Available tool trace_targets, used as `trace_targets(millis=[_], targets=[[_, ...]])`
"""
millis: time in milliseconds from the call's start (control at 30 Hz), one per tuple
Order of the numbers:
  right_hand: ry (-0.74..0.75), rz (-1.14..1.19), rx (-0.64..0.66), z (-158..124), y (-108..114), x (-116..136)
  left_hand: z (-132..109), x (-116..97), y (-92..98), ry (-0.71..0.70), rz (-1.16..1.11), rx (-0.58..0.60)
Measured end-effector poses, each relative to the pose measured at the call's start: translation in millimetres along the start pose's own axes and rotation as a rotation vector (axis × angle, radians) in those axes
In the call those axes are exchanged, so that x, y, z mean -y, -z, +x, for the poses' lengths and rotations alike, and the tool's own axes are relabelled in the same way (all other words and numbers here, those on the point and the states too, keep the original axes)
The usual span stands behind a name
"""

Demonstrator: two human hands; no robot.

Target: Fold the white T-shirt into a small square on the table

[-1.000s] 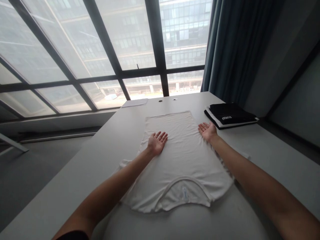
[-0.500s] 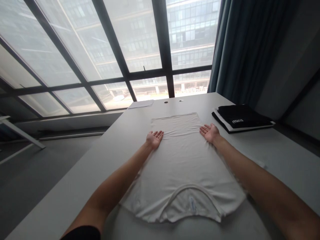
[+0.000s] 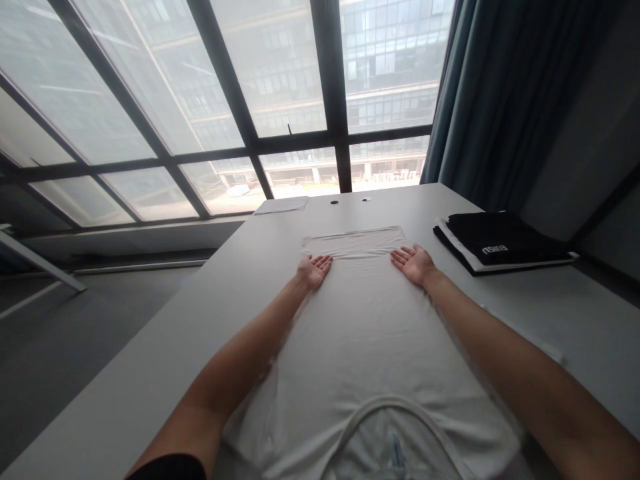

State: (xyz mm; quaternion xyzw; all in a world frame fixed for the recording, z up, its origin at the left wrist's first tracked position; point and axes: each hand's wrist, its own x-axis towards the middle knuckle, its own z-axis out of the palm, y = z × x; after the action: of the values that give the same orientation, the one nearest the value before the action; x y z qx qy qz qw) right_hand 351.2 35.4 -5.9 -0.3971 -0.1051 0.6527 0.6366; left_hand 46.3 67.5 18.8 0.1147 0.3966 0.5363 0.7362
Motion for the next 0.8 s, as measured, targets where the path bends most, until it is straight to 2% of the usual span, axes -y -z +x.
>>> trace_targets(millis=[67,133,267,333,367,433,567,633,700,800], targets=[[0.03,0.001,-0.038,8,0,11,7,-19,3.4,-0.024,-0.014,-0.033],[0.024,0.0,-0.007,14,-15,7,15,-16,-5.3,-0.03,-0.025,-0.027],[-0.082,0.005,0.155,20,-62,-29,33,34,-42.0,0.023,-0.022,0.082],[-0.127,-0.001,0.164,25,-72,-42,43,50,-53.5,0.032,-0.015,0.09],[-0.134,-0.005,0.15,29,-71,-43,48,51,-54.3,0.025,-0.013,0.08],[-0.108,-0.001,0.098,39,-58,-30,56,34,-45.1,-0.01,-0.014,0.039],[0.042,0.036,-0.056,62,-22,23,68,-33,-9.4,-0.104,-0.017,-0.062],[0.076,0.045,-0.085,72,-20,37,73,-52,-3.8,-0.136,-0.015,-0.088],[0.074,0.047,-0.067,79,-35,31,79,-46,-13.7,-0.141,-0.009,-0.077],[-0.004,0.028,0.047,86,-72,-5,89,-4,-46.5,-0.07,0.004,0.035]])
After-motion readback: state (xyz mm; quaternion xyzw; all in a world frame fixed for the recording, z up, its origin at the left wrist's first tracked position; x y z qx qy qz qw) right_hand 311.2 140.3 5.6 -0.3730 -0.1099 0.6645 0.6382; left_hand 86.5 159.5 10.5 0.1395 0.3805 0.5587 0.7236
